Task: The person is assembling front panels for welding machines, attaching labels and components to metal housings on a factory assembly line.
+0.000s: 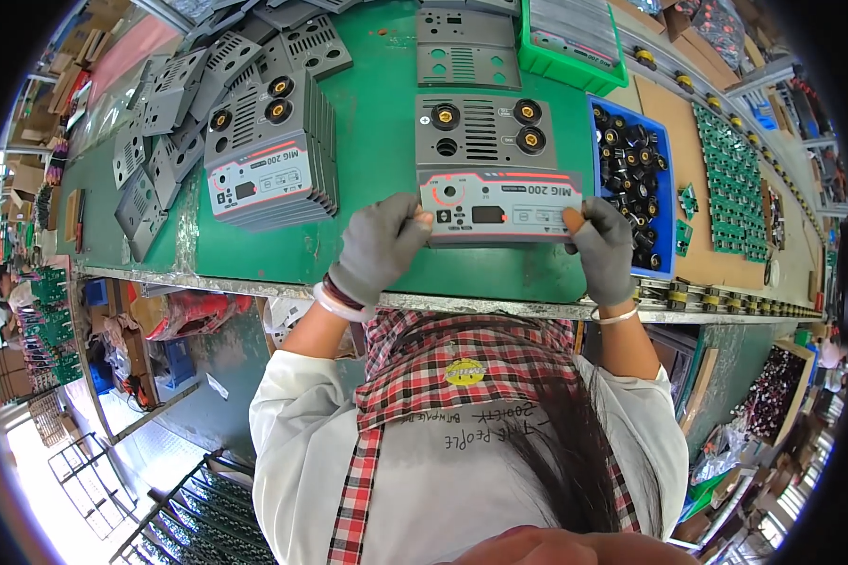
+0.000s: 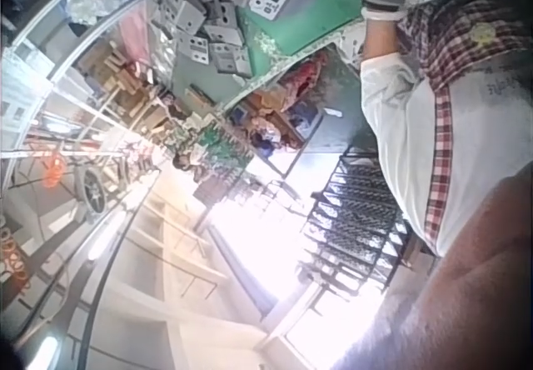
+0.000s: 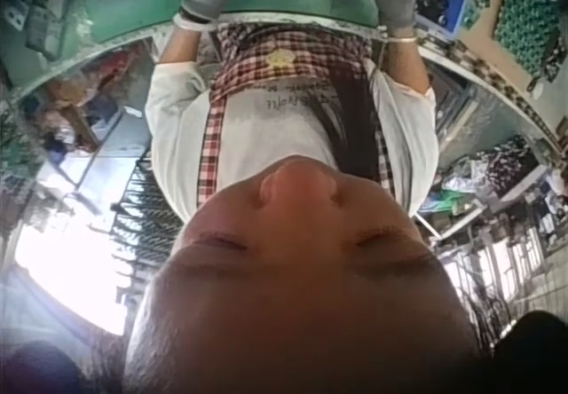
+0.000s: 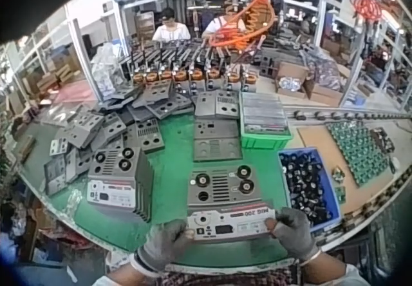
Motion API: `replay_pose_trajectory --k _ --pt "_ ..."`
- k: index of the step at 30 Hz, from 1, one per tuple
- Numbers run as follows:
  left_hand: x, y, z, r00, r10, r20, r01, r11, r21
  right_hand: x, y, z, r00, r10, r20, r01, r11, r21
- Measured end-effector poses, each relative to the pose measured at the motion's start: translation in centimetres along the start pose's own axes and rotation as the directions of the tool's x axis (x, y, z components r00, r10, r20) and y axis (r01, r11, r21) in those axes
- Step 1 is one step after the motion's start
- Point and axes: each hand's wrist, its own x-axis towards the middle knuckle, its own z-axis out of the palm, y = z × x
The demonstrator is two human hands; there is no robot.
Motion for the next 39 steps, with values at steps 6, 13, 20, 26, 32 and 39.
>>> replay_pose_trajectory --k 6,13,20,26,32,39 --pt "0.8 -0.8 1.0 0.99 -0.139 0.014 0.138 0.988 0.077 1.2 3.6 0.0 0.977 -0.208 -0.049 0.165 0.882 -0.441" --pt "0.9 -0.6 0.6 0.915 -0.361 0.179 0.38 0.921 -0.088 1.5 4.1 0.5 0.971 -0.23 -0.063 0.179 0.878 -0.444" --pt "1.1 -0.4 0.8 0.909 -0.388 0.155 0.405 0.908 -0.105 1.8 4.6 0.5 0.968 -0.235 -0.086 0.172 0.875 -0.452" --pt "1.1 -0.4 0.8 0.91 -0.385 0.15 0.405 0.904 -0.138 1.7 4.8 0.4 0.97 -0.231 -0.076 0.173 0.877 -0.448" --pt "1.1 -0.5 0.8 0.902 -0.397 0.166 0.42 0.897 -0.137 1.7 4.6 0.4 0.972 -0.223 -0.071 0.169 0.878 -0.448" --pt "1.2 -0.3 0.7 0.911 -0.375 0.171 0.401 0.904 -0.151 1.6 4.4 0.5 0.974 -0.213 -0.076 0.16 0.885 -0.437"
